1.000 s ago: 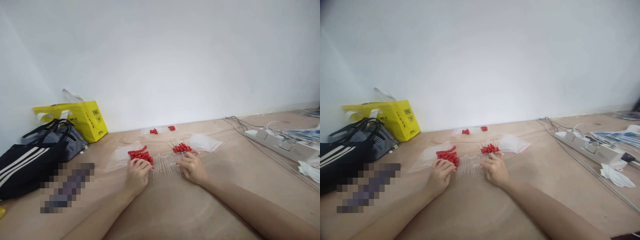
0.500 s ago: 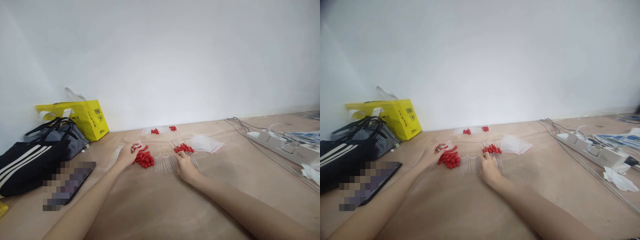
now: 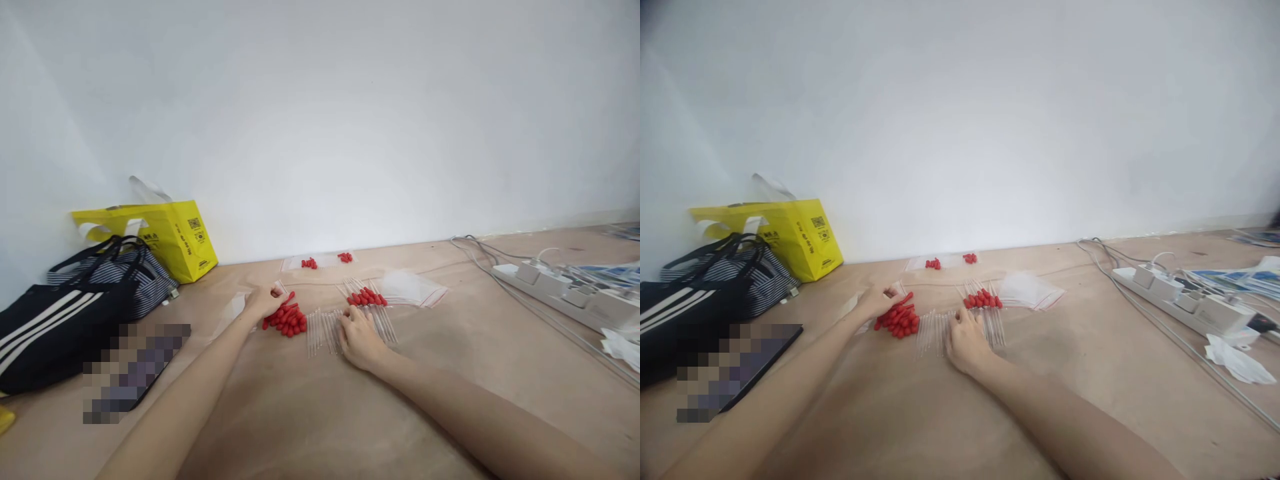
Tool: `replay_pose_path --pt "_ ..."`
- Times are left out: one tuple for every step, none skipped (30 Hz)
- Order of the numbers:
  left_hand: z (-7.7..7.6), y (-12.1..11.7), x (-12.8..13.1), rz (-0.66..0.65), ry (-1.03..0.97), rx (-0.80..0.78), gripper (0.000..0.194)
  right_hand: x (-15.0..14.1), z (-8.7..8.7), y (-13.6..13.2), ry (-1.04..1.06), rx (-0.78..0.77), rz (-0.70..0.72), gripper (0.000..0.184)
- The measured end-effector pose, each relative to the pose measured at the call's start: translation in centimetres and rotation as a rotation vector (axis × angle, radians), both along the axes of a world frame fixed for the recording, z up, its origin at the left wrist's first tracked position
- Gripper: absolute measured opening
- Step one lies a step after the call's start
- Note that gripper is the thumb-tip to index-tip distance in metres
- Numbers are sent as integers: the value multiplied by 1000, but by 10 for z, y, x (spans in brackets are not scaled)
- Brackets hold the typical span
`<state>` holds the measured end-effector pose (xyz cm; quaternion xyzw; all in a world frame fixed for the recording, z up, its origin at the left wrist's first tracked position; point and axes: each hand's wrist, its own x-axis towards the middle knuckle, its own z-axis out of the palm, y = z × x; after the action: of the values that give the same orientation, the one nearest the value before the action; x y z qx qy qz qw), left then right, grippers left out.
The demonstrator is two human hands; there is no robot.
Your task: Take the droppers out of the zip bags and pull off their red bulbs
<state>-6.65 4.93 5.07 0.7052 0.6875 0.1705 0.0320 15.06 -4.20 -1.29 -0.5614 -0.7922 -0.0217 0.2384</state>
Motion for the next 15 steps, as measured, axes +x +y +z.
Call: replay_pose_path --pt "1 -1 2 -5 6 24 22 2 2 -3 2 7 3 22" --pt "1 -3 5 -14 12 47 22 5 5 -5 1 18 16 25" --pt "2 -5 8 -28 18 71 22 8 7 -8 -3 32 39 30" --pt "3 -7 12 -44 25 92 20 12 9 -11 -12 46 74 35" --pt "4 -9 16 -61 32 112 19 16 10 -14 -25 59 112 43" --pt "4 -10 21 -79 39 130 17 20 11 -15 -38 71 148 51" --pt "4 -12 25 -99 46 144 15 23 11 -16 -51 80 175 59" --pt "4 -13 31 -120 52 152 14 25 10 -17 -62 89 191 67" --pt "4 -13 36 -143 57 155 13 26 10 -16 -70 99 193 74" --pt "3 -13 43 -165 60 153 13 27 9 -14 -74 110 187 79" --pt "1 -12 49 -186 63 146 13 26 8 -12 -75 122 178 82" --pt "-1 -11 56 -204 65 136 14 26 6 -9 -74 136 169 85" --pt "-3 -8 63 -218 67 121 14 25 5 -6 -73 150 163 86" --pt "-5 -6 70 -227 68 102 14 24 4 -3 -73 165 156 87" --pt "-8 -3 78 -232 69 81 14 23 3 0 -74 179 150 88"
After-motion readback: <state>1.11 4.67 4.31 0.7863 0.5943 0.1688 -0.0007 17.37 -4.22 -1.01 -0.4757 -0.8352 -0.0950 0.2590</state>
